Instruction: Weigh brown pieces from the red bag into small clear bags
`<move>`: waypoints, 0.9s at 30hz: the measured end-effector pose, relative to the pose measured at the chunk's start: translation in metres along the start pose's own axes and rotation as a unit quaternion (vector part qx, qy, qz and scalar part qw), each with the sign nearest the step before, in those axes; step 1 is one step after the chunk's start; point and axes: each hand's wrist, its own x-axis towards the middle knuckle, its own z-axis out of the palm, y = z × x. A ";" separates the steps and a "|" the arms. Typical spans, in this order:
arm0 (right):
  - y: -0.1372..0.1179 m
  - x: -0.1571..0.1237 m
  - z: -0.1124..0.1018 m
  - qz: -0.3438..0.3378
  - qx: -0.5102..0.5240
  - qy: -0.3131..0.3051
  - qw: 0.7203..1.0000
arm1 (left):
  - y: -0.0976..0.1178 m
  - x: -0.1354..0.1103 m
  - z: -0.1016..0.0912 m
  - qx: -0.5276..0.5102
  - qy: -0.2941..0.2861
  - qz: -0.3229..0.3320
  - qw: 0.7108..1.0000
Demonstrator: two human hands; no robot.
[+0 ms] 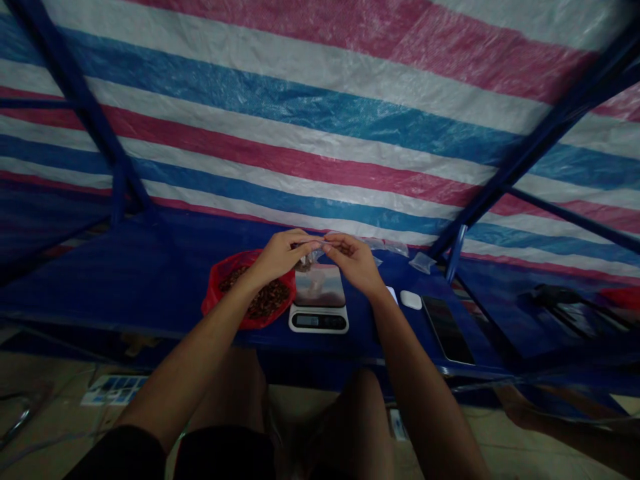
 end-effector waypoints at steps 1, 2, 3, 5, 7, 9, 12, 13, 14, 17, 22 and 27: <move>0.000 0.002 0.001 -0.001 -0.001 -0.003 1.000 | 0.000 -0.002 -0.003 0.001 0.004 -0.006 1.000; 0.001 0.005 0.002 -0.003 -0.005 -0.005 1.000 | 0.000 -0.004 -0.007 0.009 0.008 -0.008 1.000; 0.001 0.007 0.002 -0.006 -0.012 -0.007 1.000 | 0.000 -0.006 -0.012 0.027 0.013 -0.007 1.000; 0.002 0.013 -0.002 -0.014 -0.038 -0.007 0.999 | -0.005 -0.013 -0.029 0.091 0.033 -0.005 0.995; 0.005 0.019 -0.011 -0.022 -0.082 0.000 0.996 | -0.016 -0.024 -0.053 0.181 0.055 -0.026 0.982; 0.011 0.027 -0.023 -0.027 -0.132 0.009 0.991 | -0.034 -0.038 -0.079 0.273 0.056 -0.084 0.957; 0.023 0.035 -0.040 -0.023 -0.175 0.028 0.984 | -0.062 -0.060 -0.108 0.327 0.004 -0.173 0.929; 0.026 0.037 -0.045 -0.020 -0.182 0.034 0.982 | -0.069 -0.065 -0.113 0.317 -0.028 -0.185 0.930; 0.028 0.038 -0.049 -0.017 -0.188 0.041 0.981 | -0.074 -0.067 -0.115 0.302 -0.057 -0.193 0.932; 0.029 0.041 -0.056 -0.023 -0.196 0.082 0.977 | -0.077 -0.063 -0.114 0.282 -0.097 -0.192 0.935; 0.031 0.043 -0.056 -0.017 -0.209 0.093 0.973 | -0.061 -0.030 -0.107 0.330 -0.055 -0.196 0.922; 0.050 0.036 -0.050 0.007 -0.221 0.098 0.970 | -0.054 -0.019 -0.101 0.365 -0.021 -0.229 0.902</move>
